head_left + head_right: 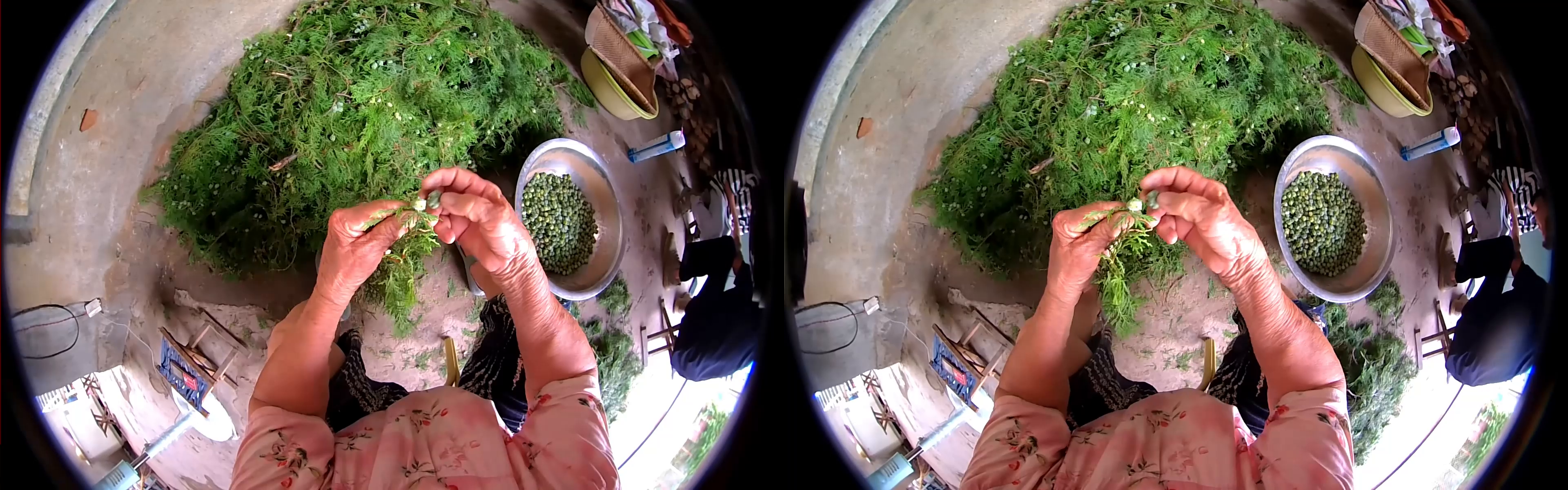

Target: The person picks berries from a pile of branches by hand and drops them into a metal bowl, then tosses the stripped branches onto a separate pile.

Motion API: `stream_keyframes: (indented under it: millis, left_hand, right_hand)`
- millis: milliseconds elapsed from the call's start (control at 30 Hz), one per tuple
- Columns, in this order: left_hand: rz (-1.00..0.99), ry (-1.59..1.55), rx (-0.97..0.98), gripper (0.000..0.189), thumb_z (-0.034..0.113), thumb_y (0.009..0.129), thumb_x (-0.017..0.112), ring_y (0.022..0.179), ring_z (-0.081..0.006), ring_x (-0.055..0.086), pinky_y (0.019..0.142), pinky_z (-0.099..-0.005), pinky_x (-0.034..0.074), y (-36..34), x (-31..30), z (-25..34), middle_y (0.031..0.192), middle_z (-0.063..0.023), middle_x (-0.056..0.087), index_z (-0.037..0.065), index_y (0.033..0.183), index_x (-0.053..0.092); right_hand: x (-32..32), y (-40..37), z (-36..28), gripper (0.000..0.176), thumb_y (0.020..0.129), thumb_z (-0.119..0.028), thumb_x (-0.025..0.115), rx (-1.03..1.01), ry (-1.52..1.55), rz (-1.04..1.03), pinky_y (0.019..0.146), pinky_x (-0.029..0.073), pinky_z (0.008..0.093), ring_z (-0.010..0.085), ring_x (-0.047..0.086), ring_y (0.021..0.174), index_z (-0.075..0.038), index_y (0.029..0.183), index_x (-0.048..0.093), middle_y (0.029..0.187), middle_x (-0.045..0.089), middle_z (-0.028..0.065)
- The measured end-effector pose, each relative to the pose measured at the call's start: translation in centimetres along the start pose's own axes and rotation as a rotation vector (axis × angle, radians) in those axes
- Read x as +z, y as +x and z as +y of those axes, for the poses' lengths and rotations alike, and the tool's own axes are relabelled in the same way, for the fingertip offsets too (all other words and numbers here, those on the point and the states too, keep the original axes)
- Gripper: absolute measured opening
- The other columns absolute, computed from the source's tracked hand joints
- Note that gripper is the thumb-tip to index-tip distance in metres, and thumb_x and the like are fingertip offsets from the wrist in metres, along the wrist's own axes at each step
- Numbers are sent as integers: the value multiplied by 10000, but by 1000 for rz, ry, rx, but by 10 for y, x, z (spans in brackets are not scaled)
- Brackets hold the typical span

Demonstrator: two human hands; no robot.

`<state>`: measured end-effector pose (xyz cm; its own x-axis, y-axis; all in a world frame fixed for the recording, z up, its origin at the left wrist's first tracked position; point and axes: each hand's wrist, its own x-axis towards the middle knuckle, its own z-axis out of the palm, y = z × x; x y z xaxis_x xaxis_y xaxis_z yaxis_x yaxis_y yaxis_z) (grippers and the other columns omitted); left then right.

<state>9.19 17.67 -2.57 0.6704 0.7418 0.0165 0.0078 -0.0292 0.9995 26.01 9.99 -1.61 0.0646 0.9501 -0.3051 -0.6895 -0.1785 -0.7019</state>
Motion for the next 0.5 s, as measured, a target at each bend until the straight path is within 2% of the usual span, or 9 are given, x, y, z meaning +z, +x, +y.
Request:
stream_keyframes:
  millis: [67,167,333,433,467,500]
  left_hand:
    - [2,33,-26,126,32,806,599,577,-48,501,502,-189,396,1,0,-3,666,-32,602,-14,920,628]
    - [-12,58,-10,121,44,809,600,570,-51,495,498,-194,394,2,1,-4,657,-23,593,-12,913,629]
    - [-53,73,-32,101,81,803,613,558,-38,450,492,-195,346,2,5,-7,652,15,573,-5,841,651]
    - [-67,-17,-91,97,76,793,620,587,-44,479,505,-200,367,4,7,-10,660,0,583,-9,828,649]
    - [-74,-90,-111,96,75,794,619,599,-43,489,506,-198,372,4,8,-11,668,-6,589,-12,820,648]
    - [-75,-90,-110,96,75,794,619,599,-43,489,506,-198,372,4,10,-14,668,-6,589,-12,820,648]
  right_hand:
    - [9,-4,-1,203,849,-89,532,21,-33,25,537,412,203,76,512,615,-5,1030,568,760,570,4]
    - [14,-5,4,207,846,-165,590,-83,-286,27,511,371,174,44,469,594,-10,982,593,734,566,-6]
    - [4,-6,8,148,838,-141,600,3,-175,67,478,355,168,40,460,556,-21,923,592,714,549,-17]
    - [-2,-8,9,119,839,-109,594,7,-51,23,475,355,176,35,452,539,-29,927,591,697,536,-24]
    - [-1,-9,8,119,839,-109,594,7,-51,23,475,355,176,35,452,539,-29,927,591,697,536,-24]
    - [0,-10,7,111,835,-99,592,-30,-193,56,484,366,183,43,458,546,-25,918,594,696,533,-23]
